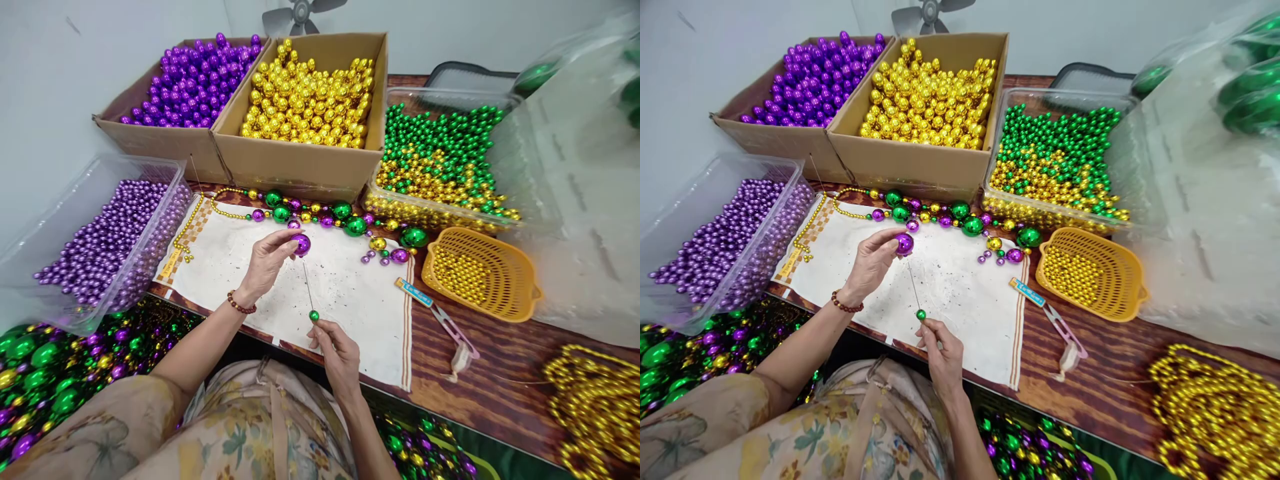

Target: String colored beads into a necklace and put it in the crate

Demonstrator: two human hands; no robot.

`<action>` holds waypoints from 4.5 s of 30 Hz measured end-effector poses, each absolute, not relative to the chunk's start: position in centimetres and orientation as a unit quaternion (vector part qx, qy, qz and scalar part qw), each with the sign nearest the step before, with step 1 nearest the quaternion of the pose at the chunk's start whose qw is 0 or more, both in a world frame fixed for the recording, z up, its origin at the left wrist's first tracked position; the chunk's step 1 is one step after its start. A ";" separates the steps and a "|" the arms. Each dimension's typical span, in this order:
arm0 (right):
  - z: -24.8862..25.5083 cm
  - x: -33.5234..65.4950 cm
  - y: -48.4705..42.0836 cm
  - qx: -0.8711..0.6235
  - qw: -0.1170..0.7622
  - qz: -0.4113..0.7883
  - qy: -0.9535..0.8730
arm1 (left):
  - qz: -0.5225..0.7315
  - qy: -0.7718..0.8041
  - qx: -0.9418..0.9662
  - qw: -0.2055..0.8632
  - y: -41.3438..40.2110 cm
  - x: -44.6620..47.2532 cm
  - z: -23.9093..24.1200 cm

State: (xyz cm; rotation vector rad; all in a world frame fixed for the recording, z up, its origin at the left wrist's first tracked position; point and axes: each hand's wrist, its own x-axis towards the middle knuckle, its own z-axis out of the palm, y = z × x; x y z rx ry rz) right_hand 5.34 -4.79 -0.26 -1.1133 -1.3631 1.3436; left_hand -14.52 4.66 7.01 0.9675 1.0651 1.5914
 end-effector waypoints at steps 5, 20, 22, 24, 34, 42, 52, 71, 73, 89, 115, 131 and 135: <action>-0.3 5.2 -4.8 -0.446 0.453 0.541 -0.551 | 0.655 0.424 0.378 0.499 4.7 -14.3 7.2; 0.3 3.3 -4.5 -0.455 0.480 0.525 -0.536 | 0.641 0.421 0.381 0.516 2.9 -12.8 7.9; 0.5 3.2 -4.4 -0.452 0.482 0.526 -0.535 | 0.645 0.418 0.384 0.512 2.6 -12.7 8.1; 0.6 3.2 -4.3 -0.450 0.484 0.525 -0.536 | 0.648 0.414 0.386 0.509 2.4 -12.7 8.4; 1.7 3.2 -4.3 -0.444 0.490 0.501 -0.559 | 0.674 0.391 0.381 0.498 2.2 -13.2 9.2; 2.0 3.5 -3.8 -0.436 0.492 0.471 -0.588 | 0.674 0.402 0.382 0.489 2.1 -13.4 9.5; 1.8 2.7 -3.6 -0.453 0.503 0.483 -0.556 | 0.667 0.404 0.338 0.527 2.4 -13.4 9.8; 0.9 2.8 -3.9 -0.416 0.508 0.434 -0.616 | 0.690 0.364 0.333 0.529 2.4 -12.5 10.5; 0.5 2.9 -4.2 -0.417 0.512 0.424 -0.620 | 0.692 0.356 0.333 0.533 2.5 -12.7 10.6; 0.9 2.0 -3.8 -0.414 0.521 0.473 -0.577 | 0.668 0.363 0.394 0.516 1.6 -12.4 10.4; 1.0 1.4 -3.9 -0.424 0.501 0.500 -0.566 | 0.693 0.411 0.370 0.463 1.6 -12.5 10.3; 1.1 1.7 -3.5 -0.426 0.516 0.535 -0.515 | 0.680 0.381 0.396 0.486 1.7 -12.8 10.1; 1.1 1.8 -3.4 -0.436 0.503 0.497 -0.557 | 0.664 0.369 0.380 0.528 1.8 -12.7 10.2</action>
